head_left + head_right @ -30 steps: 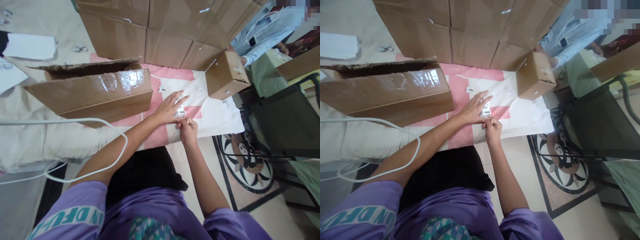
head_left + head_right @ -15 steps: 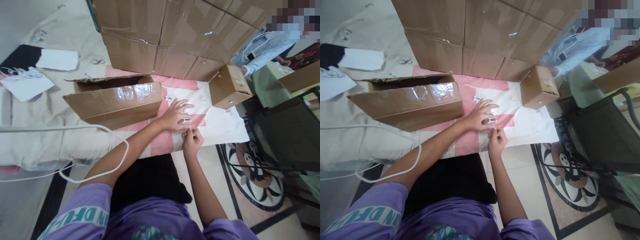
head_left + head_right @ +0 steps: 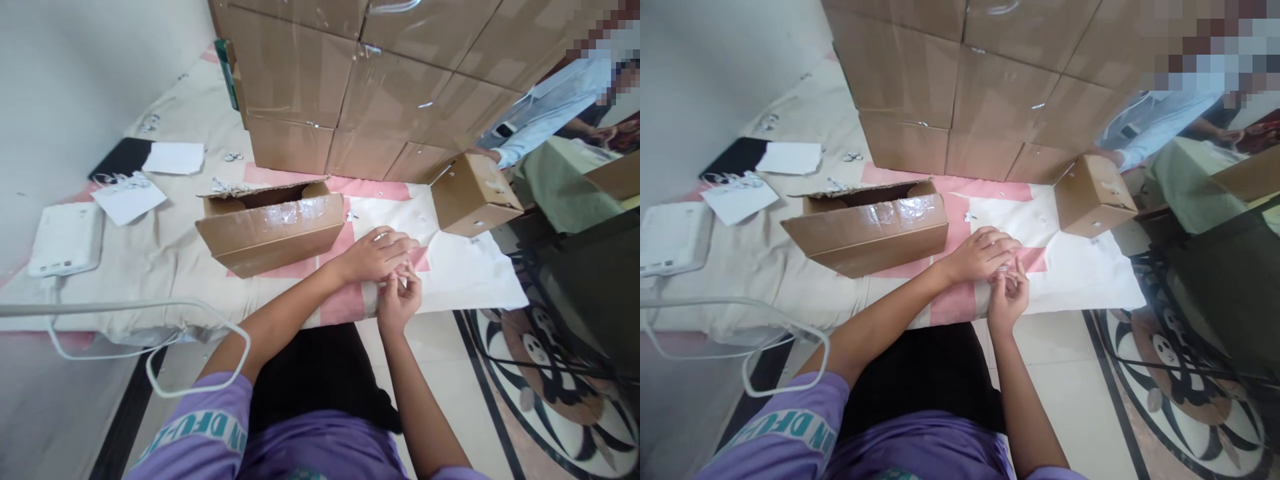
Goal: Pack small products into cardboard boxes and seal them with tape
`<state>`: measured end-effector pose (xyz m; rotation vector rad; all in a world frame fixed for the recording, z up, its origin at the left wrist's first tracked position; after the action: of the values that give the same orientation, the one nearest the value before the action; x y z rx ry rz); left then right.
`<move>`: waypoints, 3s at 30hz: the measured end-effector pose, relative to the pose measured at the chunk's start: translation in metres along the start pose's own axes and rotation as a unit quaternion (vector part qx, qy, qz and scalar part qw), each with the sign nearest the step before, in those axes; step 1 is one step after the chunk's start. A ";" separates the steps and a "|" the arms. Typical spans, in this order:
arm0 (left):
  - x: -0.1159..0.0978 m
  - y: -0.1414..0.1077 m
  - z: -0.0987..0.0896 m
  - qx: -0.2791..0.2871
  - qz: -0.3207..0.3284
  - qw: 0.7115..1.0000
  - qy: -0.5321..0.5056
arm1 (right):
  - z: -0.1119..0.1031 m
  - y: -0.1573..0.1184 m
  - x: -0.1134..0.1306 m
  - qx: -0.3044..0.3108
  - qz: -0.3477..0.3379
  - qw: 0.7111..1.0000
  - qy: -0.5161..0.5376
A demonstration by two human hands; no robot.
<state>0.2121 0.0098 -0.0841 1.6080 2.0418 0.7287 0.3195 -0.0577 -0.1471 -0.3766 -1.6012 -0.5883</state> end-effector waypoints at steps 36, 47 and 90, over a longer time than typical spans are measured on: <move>0.105 -0.112 -0.188 0.164 -0.431 0.887 0.006 | 0.222 0.023 0.081 0.468 -0.086 0.860 0.185; 0.102 -0.099 -0.210 -0.112 -0.385 0.906 -0.136 | 0.220 0.024 0.082 0.465 -0.083 0.857 0.205; 0.115 -0.130 -0.174 0.134 -0.537 0.833 0.016 | 0.191 0.008 0.107 0.367 -0.309 0.871 0.110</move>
<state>-0.0203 0.0741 -0.0371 0.3104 2.6498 0.0314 0.1547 0.0483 -0.0483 0.7761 -1.5813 -0.4215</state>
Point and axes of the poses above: each hand's wrist, its own y-axis towards the middle knuckle, its own z-axis out of the palm, x = y × z, the point moved 8 cm from there along y, towards the middle knuckle, and after that the axes turned 13 degrees about z, right-handed, at the moved point
